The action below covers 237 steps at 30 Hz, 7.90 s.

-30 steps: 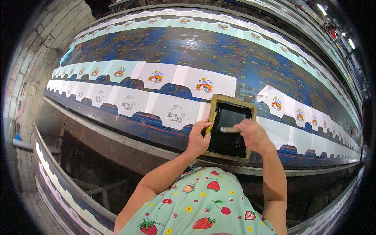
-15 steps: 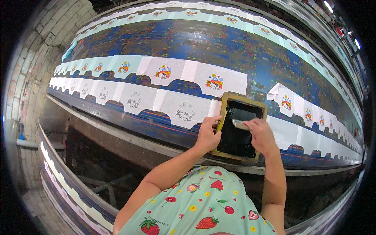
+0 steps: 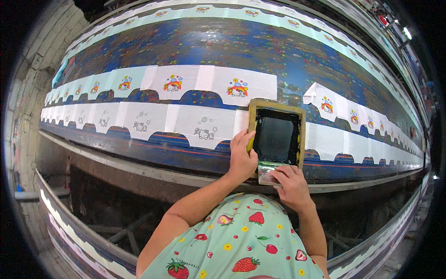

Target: The person uses a squeegee to spread black ink evenly across a screen-printing frame. They repeatedly move the squeegee back and forth over the mesh, then lift the frame to inspect the ink distribution. The process is repeated multiple times on the same frame.

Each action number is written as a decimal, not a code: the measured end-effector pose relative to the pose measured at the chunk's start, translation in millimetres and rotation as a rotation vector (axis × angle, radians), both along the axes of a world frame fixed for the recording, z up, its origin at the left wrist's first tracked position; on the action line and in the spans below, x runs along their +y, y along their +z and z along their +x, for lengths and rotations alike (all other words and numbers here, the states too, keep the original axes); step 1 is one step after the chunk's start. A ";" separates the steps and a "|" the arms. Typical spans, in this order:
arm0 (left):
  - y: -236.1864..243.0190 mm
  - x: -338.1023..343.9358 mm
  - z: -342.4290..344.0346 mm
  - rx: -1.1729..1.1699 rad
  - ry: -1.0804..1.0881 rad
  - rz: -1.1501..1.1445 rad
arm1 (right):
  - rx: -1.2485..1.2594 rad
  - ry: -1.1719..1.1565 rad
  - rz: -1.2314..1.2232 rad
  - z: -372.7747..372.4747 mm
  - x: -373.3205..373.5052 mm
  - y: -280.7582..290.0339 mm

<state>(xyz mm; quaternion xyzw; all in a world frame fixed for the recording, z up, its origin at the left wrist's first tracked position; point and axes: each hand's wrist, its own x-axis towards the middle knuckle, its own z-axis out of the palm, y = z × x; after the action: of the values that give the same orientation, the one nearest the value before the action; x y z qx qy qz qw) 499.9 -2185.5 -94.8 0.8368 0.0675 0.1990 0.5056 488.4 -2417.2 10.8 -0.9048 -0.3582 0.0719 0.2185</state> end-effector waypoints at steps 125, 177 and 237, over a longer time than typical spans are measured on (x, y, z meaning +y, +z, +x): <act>-19.8 -529.4 98.7 -0.071 0.001 -0.126 | -0.217 -0.119 0.327 77.4 -562.5 -41.1; -15.0 -518.0 102.2 0.006 -0.075 -0.128 | -0.106 0.022 0.028 115.3 -525.2 -19.6; 8.4 -760.3 167.2 0.395 -0.078 -0.263 | 0.091 0.187 -0.088 321.7 -784.3 3.4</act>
<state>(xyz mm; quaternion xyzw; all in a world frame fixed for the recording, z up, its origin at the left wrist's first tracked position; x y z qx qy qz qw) 667.1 -2945.8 -86.4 0.7884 0.1580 0.0009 0.5945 810.1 -3201.5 14.1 -0.8719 -0.4275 0.1486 0.1871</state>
